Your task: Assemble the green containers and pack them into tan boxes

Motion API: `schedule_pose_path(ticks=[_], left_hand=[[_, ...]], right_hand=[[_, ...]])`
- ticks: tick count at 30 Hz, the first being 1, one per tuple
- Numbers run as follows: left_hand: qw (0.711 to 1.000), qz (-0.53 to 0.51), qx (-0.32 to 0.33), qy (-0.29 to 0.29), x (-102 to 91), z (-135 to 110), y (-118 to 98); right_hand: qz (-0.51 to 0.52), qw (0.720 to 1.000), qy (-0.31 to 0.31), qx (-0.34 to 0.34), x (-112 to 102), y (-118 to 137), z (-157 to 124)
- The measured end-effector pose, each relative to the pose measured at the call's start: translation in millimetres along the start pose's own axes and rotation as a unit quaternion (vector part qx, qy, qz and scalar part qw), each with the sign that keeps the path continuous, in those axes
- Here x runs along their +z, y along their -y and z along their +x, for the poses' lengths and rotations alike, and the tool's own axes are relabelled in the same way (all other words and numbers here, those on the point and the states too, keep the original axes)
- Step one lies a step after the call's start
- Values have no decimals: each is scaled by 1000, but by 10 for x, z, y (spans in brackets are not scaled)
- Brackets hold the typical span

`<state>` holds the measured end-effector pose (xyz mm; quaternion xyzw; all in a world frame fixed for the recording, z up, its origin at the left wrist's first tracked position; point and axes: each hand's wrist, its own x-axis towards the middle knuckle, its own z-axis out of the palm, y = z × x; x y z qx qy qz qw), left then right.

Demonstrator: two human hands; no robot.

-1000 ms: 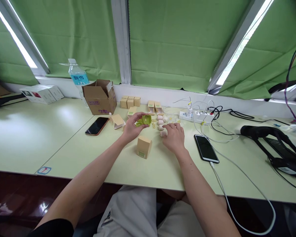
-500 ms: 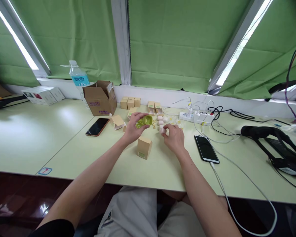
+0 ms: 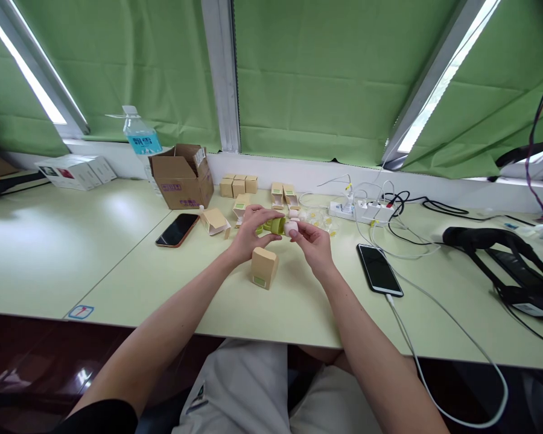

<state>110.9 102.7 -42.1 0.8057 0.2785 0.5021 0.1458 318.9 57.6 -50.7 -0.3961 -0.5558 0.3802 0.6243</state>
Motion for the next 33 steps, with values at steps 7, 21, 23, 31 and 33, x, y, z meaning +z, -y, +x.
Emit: schedule_pose_path(ticks=[7, 21, 23, 31, 33], left_hand=[[999, -6, 17, 26, 29, 1, 51], [999, 41, 31, 14, 44, 9, 80], [998, 46, 30, 18, 44, 11, 82], [996, 64, 49, 28, 86, 28, 75], [996, 59, 56, 32, 108, 29, 53]], right_hand=[[-8, 1000, 9, -3, -6, 12, -12], [-26, 1000, -5, -15, 18, -8, -16], [-23, 1000, -5, -14, 21, -10, -17], [-24, 1000, -18, -5, 63, 9, -41], [-16, 999, -35, 0, 99, 3, -57]])
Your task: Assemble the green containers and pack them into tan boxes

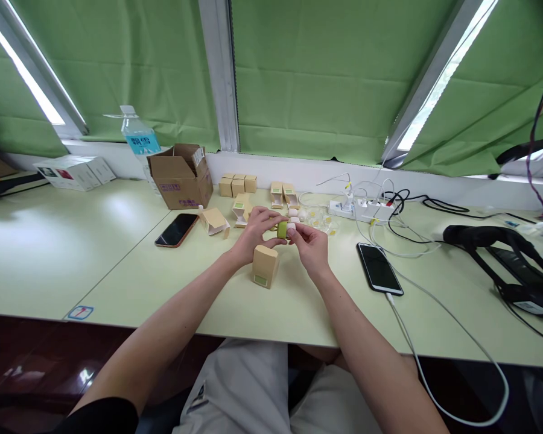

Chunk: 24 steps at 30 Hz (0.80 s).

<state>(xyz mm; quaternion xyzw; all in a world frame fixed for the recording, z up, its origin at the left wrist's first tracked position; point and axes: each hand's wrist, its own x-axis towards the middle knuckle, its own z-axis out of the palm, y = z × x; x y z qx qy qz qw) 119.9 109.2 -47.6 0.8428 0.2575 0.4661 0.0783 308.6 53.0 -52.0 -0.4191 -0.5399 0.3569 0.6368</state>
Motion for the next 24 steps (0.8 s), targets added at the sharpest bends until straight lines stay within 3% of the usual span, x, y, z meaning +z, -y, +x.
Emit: schedule_pose_path(ticks=[5, 9, 11, 13, 15, 18, 21, 24], left_hand=[[1000, -16, -8, 15, 32, 2, -74], [998, -44, -37, 17, 24, -19, -90], [994, -85, -72, 16, 13, -32, -82], [982, -151, -112, 13, -4, -38, -75], [961, -236, -147, 14, -30, -36, -75], [921, -335, -190, 51, -76, -22, -99], [896, -373, -219, 97, -109, -6, -137], [881, -399, -229, 112, -124, 6, -168]], right_hand=[[10, 999, -33, 17, 121, -20, -52], [-9, 1000, -22, 2, 153, -10, -83], [-45, 998, -15, -35, 123, 1, -97], [-102, 987, -29, -124, 70, 6, -106], [-176, 951, -40, -250, 11, -2, -106], [-281, 871, -25, -401, -49, -34, -86], [-336, 814, -26, -473, -57, -59, -62], [-354, 792, -27, -496, -42, -61, -50]])
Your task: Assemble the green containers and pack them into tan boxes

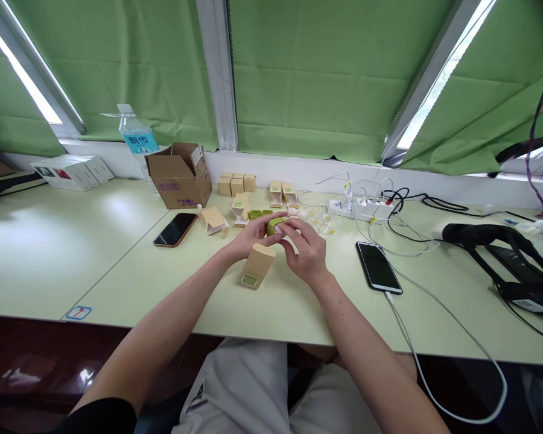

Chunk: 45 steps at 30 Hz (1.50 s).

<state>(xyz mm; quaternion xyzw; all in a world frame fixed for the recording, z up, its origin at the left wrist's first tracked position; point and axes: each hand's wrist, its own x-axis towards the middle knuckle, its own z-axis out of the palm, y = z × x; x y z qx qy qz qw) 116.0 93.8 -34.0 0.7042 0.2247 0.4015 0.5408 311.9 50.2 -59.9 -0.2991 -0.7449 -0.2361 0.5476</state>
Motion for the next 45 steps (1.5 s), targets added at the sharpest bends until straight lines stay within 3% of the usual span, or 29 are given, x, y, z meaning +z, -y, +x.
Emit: schedule_pose_path(ticks=[11, 15, 22, 27, 35, 45], left_hand=[[999, -17, 11, 42, 20, -15, -25], [999, -33, 21, 35, 49, -20, 5], [995, 52, 69, -47, 130, -3, 71], [993, 56, 78, -71, 170, 21, 96], [998, 26, 25, -43, 89, 32, 73], [999, 10, 28, -19, 79, 38, 26]], right_hand=[[-64, 996, 68, 15, 56, -20, -87], [-76, 996, 54, -5, 65, -16, -79], [-101, 994, 25, -38, 78, -7, -85], [-104, 993, 29, -43, 80, -40, -104], [-98, 994, 27, -40, 103, -58, -134], [-92, 994, 10, -57, 77, -64, -124]])
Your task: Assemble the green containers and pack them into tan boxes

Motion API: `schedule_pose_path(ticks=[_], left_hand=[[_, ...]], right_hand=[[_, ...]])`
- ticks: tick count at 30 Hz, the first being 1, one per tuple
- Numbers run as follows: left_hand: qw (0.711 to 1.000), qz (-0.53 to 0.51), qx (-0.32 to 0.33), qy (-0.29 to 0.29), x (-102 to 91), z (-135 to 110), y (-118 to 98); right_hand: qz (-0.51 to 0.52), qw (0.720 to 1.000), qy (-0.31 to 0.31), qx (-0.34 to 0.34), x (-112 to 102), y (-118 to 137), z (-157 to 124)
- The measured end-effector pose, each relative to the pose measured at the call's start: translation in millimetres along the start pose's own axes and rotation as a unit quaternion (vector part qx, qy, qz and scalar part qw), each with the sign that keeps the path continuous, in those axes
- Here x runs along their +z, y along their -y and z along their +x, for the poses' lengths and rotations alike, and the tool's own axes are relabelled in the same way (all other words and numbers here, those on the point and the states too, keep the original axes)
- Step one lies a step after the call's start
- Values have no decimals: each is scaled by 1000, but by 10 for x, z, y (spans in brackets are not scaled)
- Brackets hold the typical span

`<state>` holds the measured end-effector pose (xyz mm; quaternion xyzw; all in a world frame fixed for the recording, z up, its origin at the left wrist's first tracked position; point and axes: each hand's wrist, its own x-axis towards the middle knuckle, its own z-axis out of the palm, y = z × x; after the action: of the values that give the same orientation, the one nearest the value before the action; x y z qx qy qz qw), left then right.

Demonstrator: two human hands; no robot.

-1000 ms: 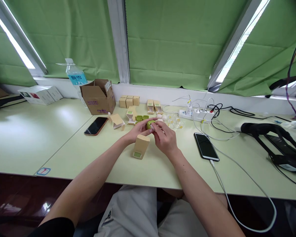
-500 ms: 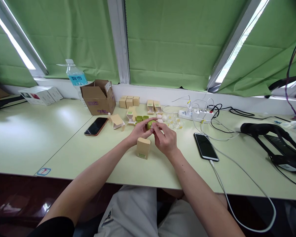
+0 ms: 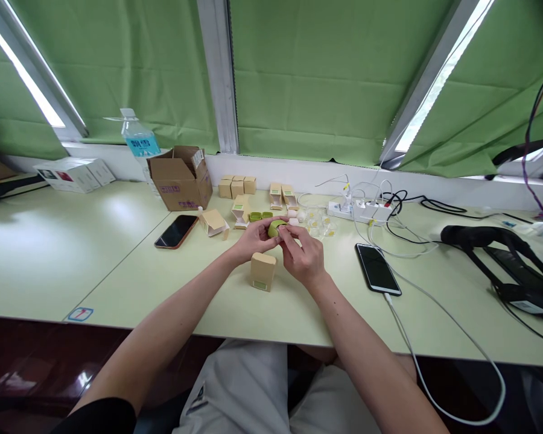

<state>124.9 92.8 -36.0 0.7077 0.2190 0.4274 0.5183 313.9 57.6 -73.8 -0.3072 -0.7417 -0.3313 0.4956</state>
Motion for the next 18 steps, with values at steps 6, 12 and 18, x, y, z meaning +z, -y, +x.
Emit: schedule_pose_path(ticks=[6, 12, 18], left_hand=[[999, -33, 14, -2, 12, -1, 7], [998, -57, 10, 6, -7, -9, 24], [999, -35, 25, 8, 20, -5, 38]], right_hand=[[18, 1000, 3, 23, -1, 9, -3], [16, 1000, -7, 17, -19, 9, 16], [3, 999, 17, 30, -1, 5, 1]])
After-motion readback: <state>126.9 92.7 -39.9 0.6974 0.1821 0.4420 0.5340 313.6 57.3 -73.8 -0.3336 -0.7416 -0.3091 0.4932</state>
